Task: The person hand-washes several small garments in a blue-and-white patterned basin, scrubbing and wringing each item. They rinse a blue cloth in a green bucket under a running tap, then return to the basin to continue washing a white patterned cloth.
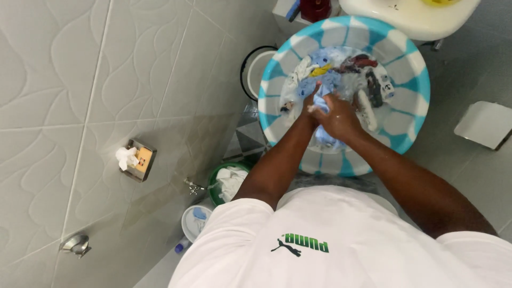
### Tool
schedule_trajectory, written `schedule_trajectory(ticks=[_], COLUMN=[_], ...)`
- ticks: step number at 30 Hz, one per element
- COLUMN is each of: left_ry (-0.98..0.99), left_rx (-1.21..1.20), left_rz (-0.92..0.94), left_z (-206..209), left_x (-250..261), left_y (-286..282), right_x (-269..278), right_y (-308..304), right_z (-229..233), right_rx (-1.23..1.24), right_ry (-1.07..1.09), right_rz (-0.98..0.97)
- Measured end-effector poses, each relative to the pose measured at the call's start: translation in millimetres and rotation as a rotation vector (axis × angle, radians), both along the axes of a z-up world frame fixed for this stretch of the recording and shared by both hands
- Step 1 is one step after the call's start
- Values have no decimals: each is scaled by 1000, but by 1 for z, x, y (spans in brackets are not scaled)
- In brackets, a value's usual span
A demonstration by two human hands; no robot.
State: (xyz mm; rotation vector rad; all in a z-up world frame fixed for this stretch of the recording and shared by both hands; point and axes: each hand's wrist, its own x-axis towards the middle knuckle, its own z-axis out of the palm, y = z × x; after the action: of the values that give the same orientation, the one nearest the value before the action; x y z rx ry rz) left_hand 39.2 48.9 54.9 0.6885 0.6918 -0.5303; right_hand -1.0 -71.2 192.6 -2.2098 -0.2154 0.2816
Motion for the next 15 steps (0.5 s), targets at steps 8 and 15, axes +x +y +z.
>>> schedule_trajectory(ticks=[8, 15], left_ry=[-90, -240], left_rx=[151, 287], left_rz=[18, -126], left_z=[-48, -40], left_x=[12, 3], left_y=[-17, -20], right_x=[37, 67], right_y=[-1, -37], right_z=[-23, -123], right_rx=[98, -42], right_ry=[-140, -149], right_rz=[-265, -303])
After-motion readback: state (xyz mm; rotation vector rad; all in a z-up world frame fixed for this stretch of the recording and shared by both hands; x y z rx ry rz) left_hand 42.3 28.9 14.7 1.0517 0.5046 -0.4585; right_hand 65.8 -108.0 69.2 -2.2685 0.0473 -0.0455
